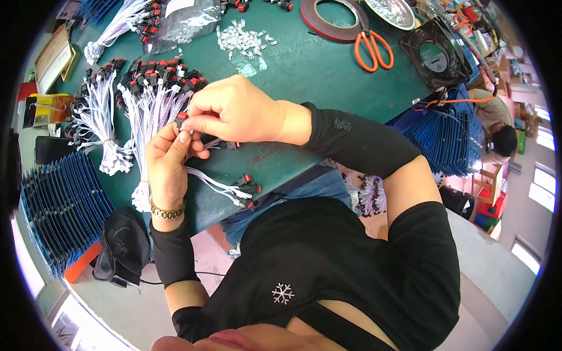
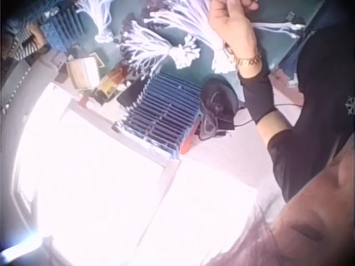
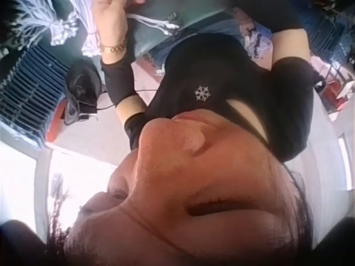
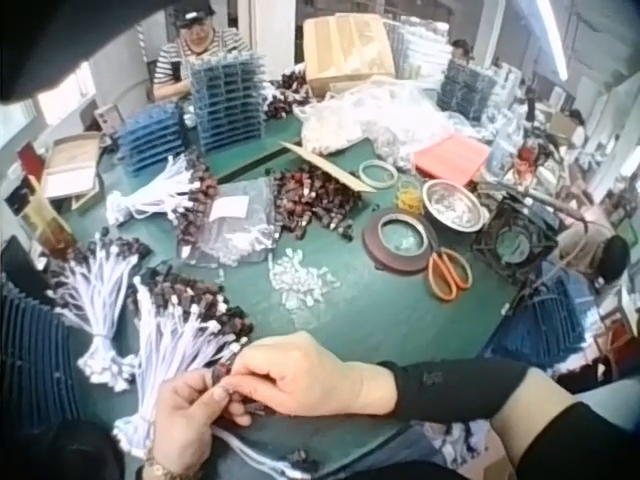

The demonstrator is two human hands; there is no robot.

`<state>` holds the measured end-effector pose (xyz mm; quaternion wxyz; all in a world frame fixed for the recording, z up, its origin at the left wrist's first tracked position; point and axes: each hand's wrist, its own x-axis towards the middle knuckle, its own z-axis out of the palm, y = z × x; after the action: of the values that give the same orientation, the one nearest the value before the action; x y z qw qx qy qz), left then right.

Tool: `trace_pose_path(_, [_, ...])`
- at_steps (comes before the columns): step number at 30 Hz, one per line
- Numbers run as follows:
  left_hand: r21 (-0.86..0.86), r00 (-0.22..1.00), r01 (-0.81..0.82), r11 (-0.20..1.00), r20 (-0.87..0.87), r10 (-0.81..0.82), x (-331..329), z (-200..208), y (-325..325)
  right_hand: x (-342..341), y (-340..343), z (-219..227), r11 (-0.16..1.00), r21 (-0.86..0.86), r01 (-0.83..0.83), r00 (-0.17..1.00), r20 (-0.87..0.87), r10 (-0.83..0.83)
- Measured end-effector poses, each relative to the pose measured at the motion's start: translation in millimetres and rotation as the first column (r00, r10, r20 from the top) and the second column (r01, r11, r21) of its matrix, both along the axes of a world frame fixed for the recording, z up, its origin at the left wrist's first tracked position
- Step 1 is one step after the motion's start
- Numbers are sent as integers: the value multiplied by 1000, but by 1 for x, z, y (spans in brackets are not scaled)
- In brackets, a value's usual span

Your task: The person assembles electronic wiring harnesses by attaching plastic connectors to the ends of wires by hand.

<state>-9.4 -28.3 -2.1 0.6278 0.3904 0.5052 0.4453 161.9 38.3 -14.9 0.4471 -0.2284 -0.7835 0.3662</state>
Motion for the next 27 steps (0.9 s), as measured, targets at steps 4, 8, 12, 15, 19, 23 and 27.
trace_pose_path(4, [-6, 1000, 25, 1000, -1, -25, -3, -1, 1, -1, -3, 1, 992, 127, 22, 1000, 3, -23])
trace_pose_path(8, [-41, 999, 43, 998, 12, -43, -5, 0, 2, -1, -5, 0, 1000, 20, -4, 999, 43, 3])
trace_pose_path(12, [-95, 995, 93, 991, -13, -95, -9, 5, 4, 0, -3, -3, 996, -53, -70, 995, 70, 74])
trace_pose_path(15, [-147, 979, 188, 971, -52, -197, -15, 7, 8, 1, -3, -7, 995, -10, -100, 989, 107, 101])
trace_pose_path(19, [-204, 980, 201, 958, 44, -196, -16, 10, 9, -3, -6, -7, 995, 59, -76, 994, 82, 71])
trace_pose_path(23, [-130, 987, 80, 988, 149, -60, -10, 15, 7, -2, -10, 10, 979, -185, -81, 996, -36, 76])
trace_pose_path(27, [-77, 972, 149, 986, 194, -131, -19, 13, 8, 0, -9, 11, 956, -259, -136, 991, -54, 127])
